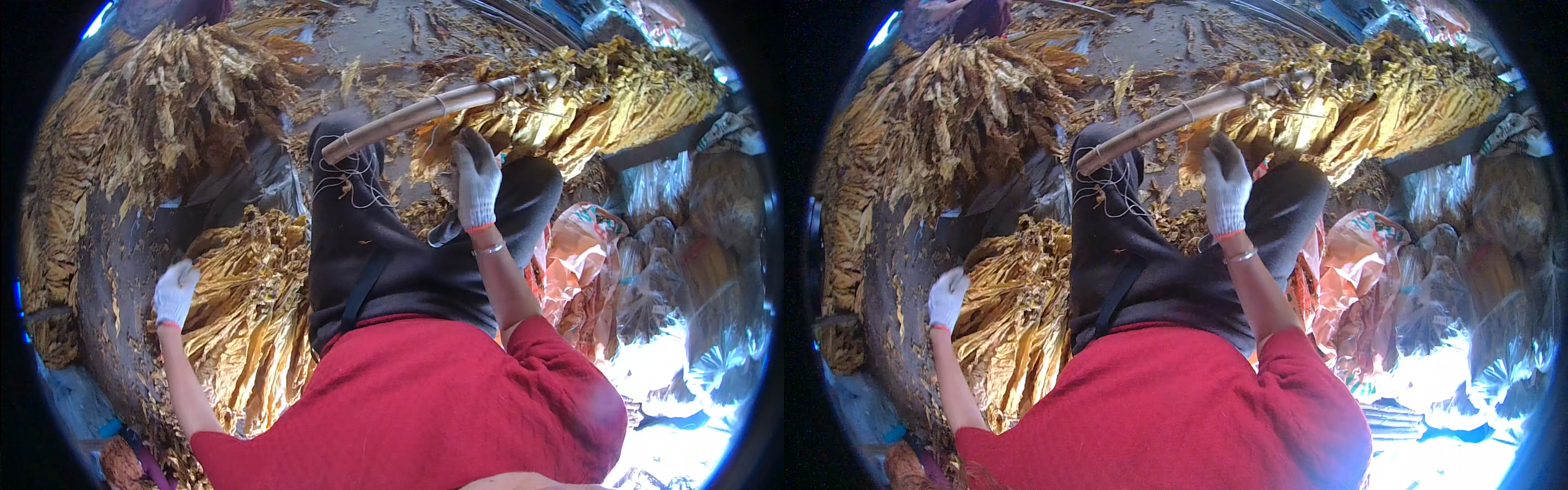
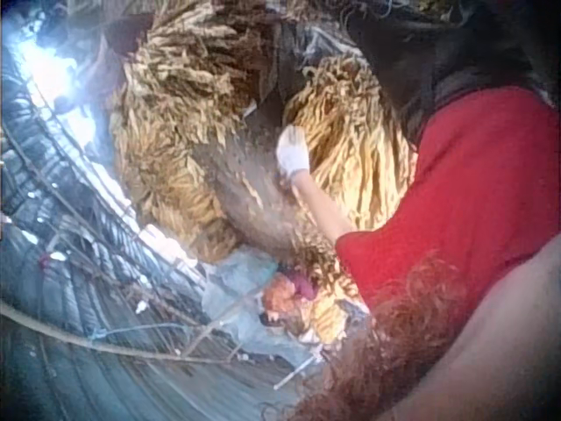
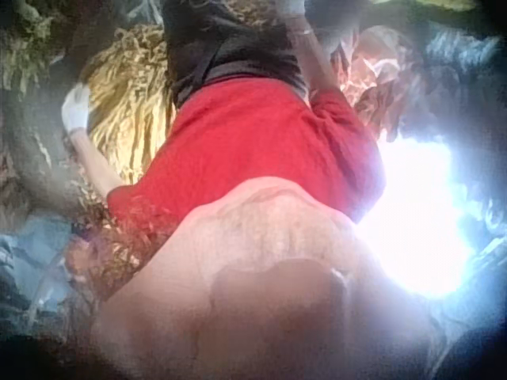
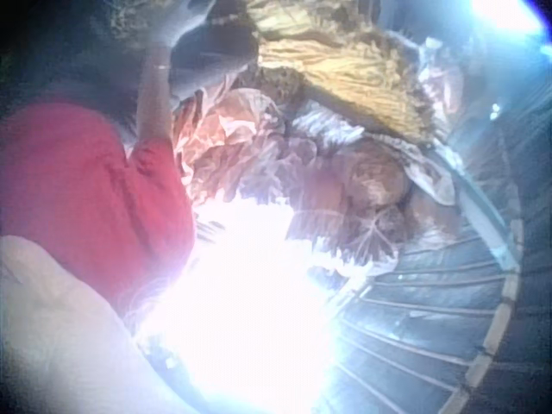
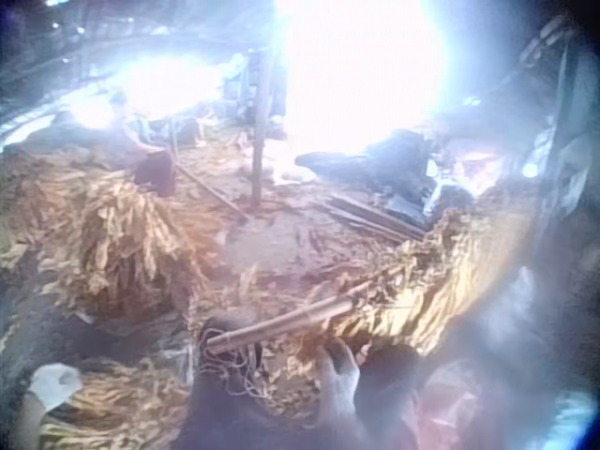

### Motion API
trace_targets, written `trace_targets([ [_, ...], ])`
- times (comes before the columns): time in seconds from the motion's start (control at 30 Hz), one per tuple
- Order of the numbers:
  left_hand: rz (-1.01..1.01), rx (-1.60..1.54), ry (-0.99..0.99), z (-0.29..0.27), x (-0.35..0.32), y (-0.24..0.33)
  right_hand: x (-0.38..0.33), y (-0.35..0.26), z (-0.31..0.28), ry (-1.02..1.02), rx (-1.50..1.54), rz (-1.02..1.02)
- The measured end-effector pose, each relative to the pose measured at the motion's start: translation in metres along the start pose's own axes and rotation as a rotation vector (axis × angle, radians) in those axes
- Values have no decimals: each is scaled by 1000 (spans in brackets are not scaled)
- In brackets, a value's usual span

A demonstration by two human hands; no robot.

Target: The person sits on the floor and gathers dried tobacco leaves, aligning them into bundles. They use a string to tie the bundles together and place the finished bundles on a nearby pile.

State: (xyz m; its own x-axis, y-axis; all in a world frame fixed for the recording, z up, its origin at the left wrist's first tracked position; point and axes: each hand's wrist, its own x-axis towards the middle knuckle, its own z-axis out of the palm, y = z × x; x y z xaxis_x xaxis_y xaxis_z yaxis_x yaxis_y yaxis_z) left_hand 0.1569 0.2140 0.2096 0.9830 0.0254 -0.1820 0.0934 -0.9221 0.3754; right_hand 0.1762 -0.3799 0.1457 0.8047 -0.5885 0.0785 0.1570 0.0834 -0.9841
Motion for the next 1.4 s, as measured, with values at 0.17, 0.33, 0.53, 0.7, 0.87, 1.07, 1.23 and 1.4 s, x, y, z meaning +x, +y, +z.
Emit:
trace_targets([
  [0.17, 484, -273, 4, 37, 111, 164, 17, -24, 25, -287, 25, 208],
  [0.33, 858, -380, 116, 73, 151, 339, -33, -43, 14, -385, -325, -58],
  [0.53, 703, 25, -845, 126, 100, 434, -103, -83, -22, -596, -718, -474],
  [0.7, 508, -1043, -1128, 170, 77, 399, -121, -79, -71, -906, -898, -296],
  [0.87, 687, -1085, -1029, 113, 41, 356, -67, -89, -98, -161, -869, 4],
  [1.07, 699, -1081, -1075, 114, 15, 345, 29, -74, 0, -310, 570, 611],
  [1.23, 595, -992, -918, 83, 80, 318, 35, -75, 16, -168, 467, 367],
  [1.4, 767, -751, -93, 78, 210, 341, 16, -71, -1, -120, 81, 219],
])
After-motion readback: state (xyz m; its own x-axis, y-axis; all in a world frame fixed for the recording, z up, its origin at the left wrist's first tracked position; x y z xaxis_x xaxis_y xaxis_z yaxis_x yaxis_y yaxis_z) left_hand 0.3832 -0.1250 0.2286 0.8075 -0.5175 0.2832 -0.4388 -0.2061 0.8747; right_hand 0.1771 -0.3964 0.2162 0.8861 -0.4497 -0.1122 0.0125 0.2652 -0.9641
